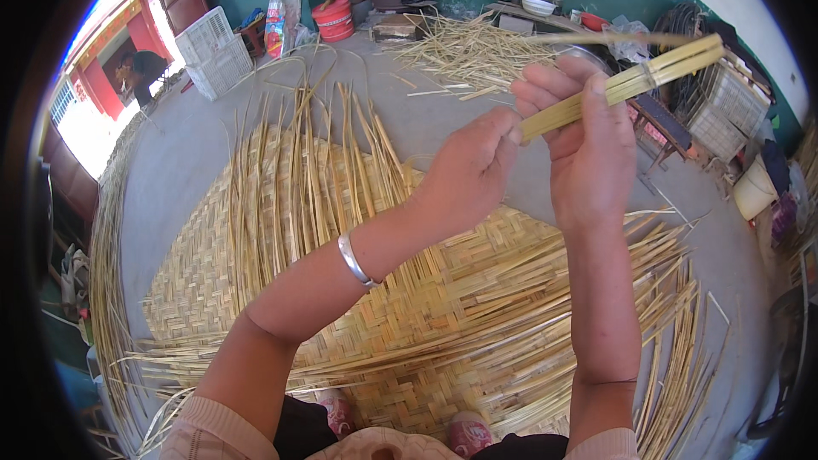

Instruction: The person weaves a large flat basket by hand, interlacing dried palm strips in an over-under pattern. They repeatedly pull, align, and tuck the strips to expand the woven area.

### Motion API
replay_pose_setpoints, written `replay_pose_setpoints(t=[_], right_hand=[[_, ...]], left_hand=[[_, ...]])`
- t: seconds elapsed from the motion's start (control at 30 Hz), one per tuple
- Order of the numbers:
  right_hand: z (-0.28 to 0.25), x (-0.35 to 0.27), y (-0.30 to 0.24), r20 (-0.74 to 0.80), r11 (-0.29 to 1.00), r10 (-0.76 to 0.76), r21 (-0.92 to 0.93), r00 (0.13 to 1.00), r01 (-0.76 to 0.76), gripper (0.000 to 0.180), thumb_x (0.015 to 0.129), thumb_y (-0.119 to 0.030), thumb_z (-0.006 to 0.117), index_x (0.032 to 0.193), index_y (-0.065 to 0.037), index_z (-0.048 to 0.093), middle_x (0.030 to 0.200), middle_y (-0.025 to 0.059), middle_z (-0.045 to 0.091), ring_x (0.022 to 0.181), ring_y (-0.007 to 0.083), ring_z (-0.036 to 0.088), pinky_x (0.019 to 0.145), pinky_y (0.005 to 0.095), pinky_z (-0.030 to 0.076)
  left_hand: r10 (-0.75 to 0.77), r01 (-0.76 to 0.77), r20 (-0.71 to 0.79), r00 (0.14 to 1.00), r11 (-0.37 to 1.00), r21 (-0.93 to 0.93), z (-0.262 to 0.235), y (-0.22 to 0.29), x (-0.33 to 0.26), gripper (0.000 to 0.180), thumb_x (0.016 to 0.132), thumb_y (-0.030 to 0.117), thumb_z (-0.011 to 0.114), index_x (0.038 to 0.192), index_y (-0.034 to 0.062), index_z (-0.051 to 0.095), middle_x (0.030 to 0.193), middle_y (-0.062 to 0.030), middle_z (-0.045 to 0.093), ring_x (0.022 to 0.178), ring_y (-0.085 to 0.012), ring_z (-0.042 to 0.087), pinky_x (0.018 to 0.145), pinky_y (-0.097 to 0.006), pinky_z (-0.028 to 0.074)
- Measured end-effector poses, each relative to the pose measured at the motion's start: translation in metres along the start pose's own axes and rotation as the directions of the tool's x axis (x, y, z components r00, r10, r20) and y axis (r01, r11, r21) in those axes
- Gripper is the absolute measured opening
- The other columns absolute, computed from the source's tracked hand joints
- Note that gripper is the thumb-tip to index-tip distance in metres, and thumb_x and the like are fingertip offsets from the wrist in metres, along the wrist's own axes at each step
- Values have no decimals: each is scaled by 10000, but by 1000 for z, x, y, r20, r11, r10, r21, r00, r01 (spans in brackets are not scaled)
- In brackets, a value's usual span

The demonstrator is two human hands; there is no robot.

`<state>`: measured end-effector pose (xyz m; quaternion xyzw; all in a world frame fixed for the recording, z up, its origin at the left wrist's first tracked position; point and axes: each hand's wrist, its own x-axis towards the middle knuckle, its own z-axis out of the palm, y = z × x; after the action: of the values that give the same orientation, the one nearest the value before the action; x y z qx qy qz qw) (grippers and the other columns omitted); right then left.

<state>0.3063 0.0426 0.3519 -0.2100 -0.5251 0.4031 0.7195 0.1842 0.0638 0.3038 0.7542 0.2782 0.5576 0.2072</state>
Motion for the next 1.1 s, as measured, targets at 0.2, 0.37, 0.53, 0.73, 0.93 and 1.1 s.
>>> replay_pose_setpoints(t=[0.2,0.37,0.53,0.73,0.93,1.1], right_hand=[[11,-14,18,147,929,-174,-302,974,212,421,1052,-284,305,1226,61,472,1162,223,606,1114,288,598,1027,396,435],[14,-9,30,123,983,-99,-144,987,117,412,1050,-306,313,1148,31,529,1198,209,602,1160,303,567,1082,407,384],[-4,-9,47,414,673,232,585,880,-453,410,1041,-339,343,1103,9,551,1000,181,679,865,250,684,844,366,557],[-49,-30,131,36,803,594,-87,804,-589,392,1026,-363,402,1025,-7,566,906,134,675,772,208,671,725,337,563],[-124,-89,264,-234,364,692,-704,683,-610,433,958,-392,490,902,16,621,881,176,669,797,287,663,740,405,524],[-154,-147,331,-40,118,579,-984,814,-133,384,927,-325,494,1017,22,632,979,191,650,892,366,618,815,426,488]], left_hand=[[-143,144,-50,988,989,17,2,-6,9,111,921,96,477,910,-2,528,851,-248,605,815,-440,583,699,-483,463],[-360,343,-73,930,922,-177,-2,-13,15,204,944,142,451,880,-11,570,822,-226,616,769,-370,598,694,-427,468],[-568,559,102,816,734,-385,-29,-24,22,226,950,189,468,969,16,612,847,-38,626,755,-154,543,711,-288,446],[69,-67,-352,933,998,17,-112,-75,48,303,948,241,520,1132,16,604,1036,-123,635,948,-190,575,883,-330,447],[-566,607,-425,707,794,-48,-187,-199,-38,653,956,382,516,1458,16,313,1403,-181,441,1278,-278,425,1035,-397,352],[-932,909,-67,355,361,-208,-170,-282,-135,405,952,232,521,1292,14,496,1158,-119,609,1008,-188,596,808,-347,475]])
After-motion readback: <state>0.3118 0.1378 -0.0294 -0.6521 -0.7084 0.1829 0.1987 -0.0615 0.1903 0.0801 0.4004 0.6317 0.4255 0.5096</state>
